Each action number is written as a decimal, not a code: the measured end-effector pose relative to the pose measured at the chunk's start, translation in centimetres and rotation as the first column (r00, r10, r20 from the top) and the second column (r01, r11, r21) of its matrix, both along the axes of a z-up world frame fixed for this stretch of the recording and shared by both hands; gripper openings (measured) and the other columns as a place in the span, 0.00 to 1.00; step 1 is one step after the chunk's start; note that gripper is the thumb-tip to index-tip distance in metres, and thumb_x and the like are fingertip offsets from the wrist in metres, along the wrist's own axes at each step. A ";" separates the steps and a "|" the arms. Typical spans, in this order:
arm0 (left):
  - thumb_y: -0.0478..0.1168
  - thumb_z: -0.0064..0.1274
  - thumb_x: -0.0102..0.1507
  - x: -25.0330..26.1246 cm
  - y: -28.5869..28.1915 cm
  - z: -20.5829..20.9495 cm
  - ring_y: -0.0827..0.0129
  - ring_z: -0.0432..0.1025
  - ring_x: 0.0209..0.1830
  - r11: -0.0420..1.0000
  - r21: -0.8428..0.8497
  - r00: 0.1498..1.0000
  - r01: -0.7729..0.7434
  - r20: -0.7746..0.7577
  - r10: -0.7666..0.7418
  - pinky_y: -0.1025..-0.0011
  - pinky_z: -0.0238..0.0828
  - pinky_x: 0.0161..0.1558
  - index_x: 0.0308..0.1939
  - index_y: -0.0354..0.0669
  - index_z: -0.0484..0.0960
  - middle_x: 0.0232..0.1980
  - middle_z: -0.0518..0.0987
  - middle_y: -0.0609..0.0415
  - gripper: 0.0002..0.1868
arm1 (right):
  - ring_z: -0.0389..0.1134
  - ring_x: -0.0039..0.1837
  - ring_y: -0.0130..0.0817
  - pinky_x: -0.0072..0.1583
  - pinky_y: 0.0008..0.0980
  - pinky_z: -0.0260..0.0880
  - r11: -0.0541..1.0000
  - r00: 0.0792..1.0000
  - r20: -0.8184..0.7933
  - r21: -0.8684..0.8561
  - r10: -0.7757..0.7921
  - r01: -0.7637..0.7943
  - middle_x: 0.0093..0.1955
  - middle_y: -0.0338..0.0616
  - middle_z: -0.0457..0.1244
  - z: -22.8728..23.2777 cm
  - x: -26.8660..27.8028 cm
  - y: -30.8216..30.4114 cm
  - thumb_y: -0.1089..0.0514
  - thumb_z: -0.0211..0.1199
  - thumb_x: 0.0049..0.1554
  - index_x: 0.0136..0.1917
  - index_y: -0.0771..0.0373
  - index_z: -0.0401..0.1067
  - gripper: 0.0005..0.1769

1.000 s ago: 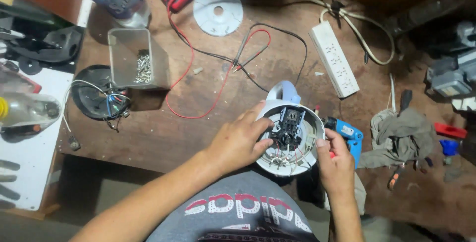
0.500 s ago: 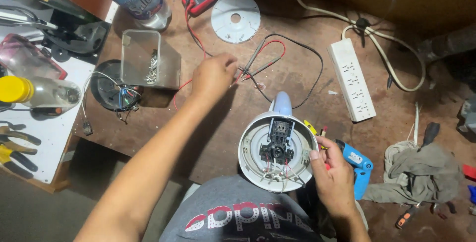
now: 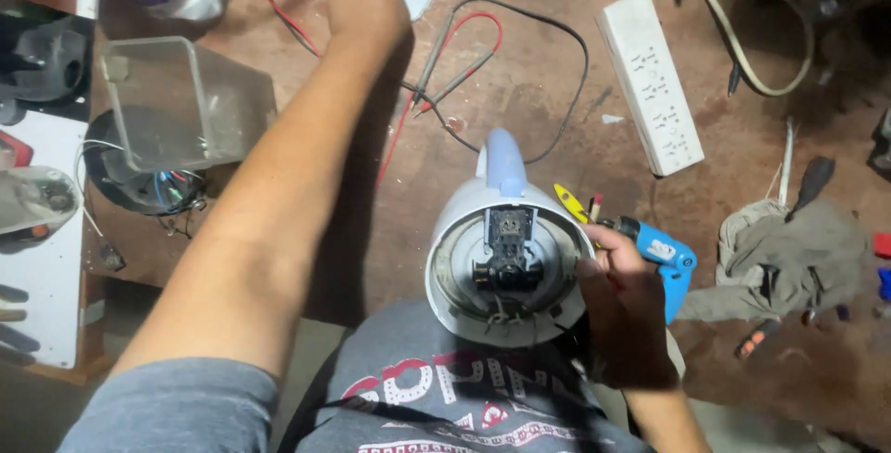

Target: The person works on the internal wiring of a white circular appliance base, using a screwdriver to tighten connections and pliers to strip or adjust wires. They manipulate several colored wires and components within the device's housing.

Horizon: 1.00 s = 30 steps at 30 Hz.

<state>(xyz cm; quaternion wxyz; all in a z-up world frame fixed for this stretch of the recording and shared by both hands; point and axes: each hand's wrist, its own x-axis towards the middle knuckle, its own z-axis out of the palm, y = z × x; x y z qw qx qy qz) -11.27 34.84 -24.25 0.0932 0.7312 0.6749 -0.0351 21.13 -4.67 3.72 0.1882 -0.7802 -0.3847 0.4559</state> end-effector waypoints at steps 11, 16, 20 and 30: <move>0.40 0.65 0.68 0.7 -17.6 23.4 0.70 0.76 0.39 0.989 -0.050 0.727 -0.138 0.674 0.135 0.65 0.72 0.45 0.40 0.57 0.82 0.38 0.85 0.65 0.06 | 0.63 0.43 0.28 0.51 0.35 0.65 0.988 0.989 0.019 0.050 0.146 -0.146 0.37 0.32 0.62 0.2 1.0 -0.4 0.35 0.60 0.67 0.77 0.53 0.80 0.33; 0.40 0.69 0.76 0.9 -29.7 30.9 0.85 0.66 0.37 0.925 -0.368 0.459 -0.096 0.808 0.369 0.81 0.64 0.44 0.49 0.53 0.88 0.38 0.79 0.70 0.03 | 0.62 0.44 0.25 0.51 0.31 0.64 0.972 0.979 0.003 0.124 0.203 -0.202 0.41 0.28 0.63 -0.7 2.8 -0.8 0.36 0.71 0.65 0.81 0.51 0.78 0.35; 0.40 0.67 0.72 2.7 -34.1 33.4 0.82 0.81 0.44 0.830 -0.558 0.369 -0.002 0.771 0.519 0.77 0.78 0.54 0.57 0.51 0.95 0.45 0.92 0.66 0.10 | 0.67 0.46 0.23 0.55 0.26 0.69 0.952 0.987 -0.066 0.280 0.147 -0.123 0.45 0.34 0.68 1.9 4.3 -0.5 0.53 0.75 0.68 0.81 0.60 0.75 0.31; 0.46 0.68 0.71 6.2 -34.0 34.2 0.84 0.83 0.47 0.820 -0.567 0.471 0.081 0.747 0.470 0.77 0.75 0.57 0.53 0.59 0.98 0.47 0.95 0.71 0.09 | 0.78 0.54 0.32 0.65 0.35 0.93 0.699 0.838 -0.540 0.569 -0.081 0.434 0.52 0.43 0.71 7.8 6.4 1.3 0.27 0.49 0.78 0.62 0.57 0.75 0.32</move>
